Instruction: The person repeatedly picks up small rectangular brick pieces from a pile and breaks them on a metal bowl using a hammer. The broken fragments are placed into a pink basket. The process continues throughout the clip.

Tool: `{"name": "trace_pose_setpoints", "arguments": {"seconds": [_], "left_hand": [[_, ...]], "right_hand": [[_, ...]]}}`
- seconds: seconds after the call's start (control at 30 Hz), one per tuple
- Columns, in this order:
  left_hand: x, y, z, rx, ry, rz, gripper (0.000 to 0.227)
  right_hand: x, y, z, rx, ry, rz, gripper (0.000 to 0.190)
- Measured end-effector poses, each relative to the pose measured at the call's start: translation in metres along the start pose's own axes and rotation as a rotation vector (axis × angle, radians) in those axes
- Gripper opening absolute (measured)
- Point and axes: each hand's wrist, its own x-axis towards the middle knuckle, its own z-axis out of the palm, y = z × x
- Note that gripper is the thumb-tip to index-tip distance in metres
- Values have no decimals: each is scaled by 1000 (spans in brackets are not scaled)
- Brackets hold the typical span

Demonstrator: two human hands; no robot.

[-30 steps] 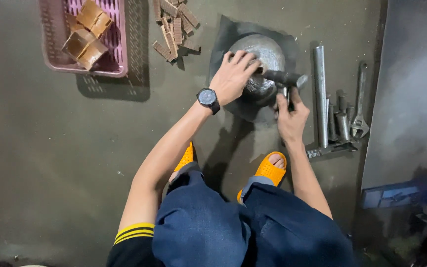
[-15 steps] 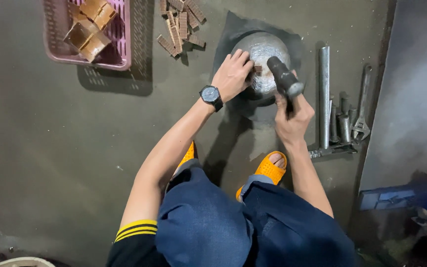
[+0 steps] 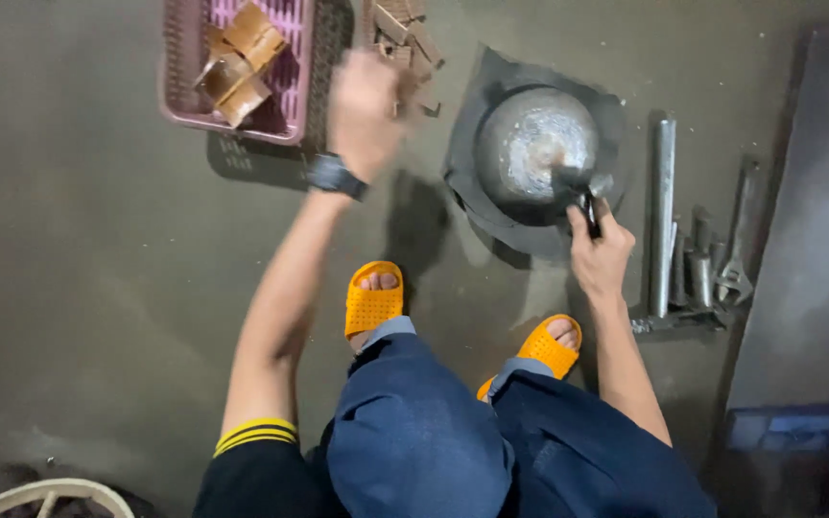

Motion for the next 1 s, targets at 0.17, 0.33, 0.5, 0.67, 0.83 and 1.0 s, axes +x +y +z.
{"name": "trace_pose_setpoints", "arguments": {"seconds": [0.17, 0.33, 0.5, 0.67, 0.83, 1.0], "left_hand": [[-18, -90, -53, 702, -13, -353, 55], [-29, -63, -16, 489, -163, 38, 25], [-78, -63, 41, 600, -450, -87, 14], [-119, -47, 37, 490, -491, -238, 30], [-92, 35, 51, -101, -381, -168, 32], [-58, 71, 126, -130, -288, 0, 35]], "right_hand": [[-13, 10, 8, 13, 10, 67, 28], [-17, 12, 11, 57, 26, 148, 24], [-18, 19, 13, 19, 51, 112, 21], [-14, 27, 20, 144, 157, 104, 20], [-19, 14, 24, 283, 146, 251, 24], [-13, 44, 8, 371, 93, 299, 27]]}}
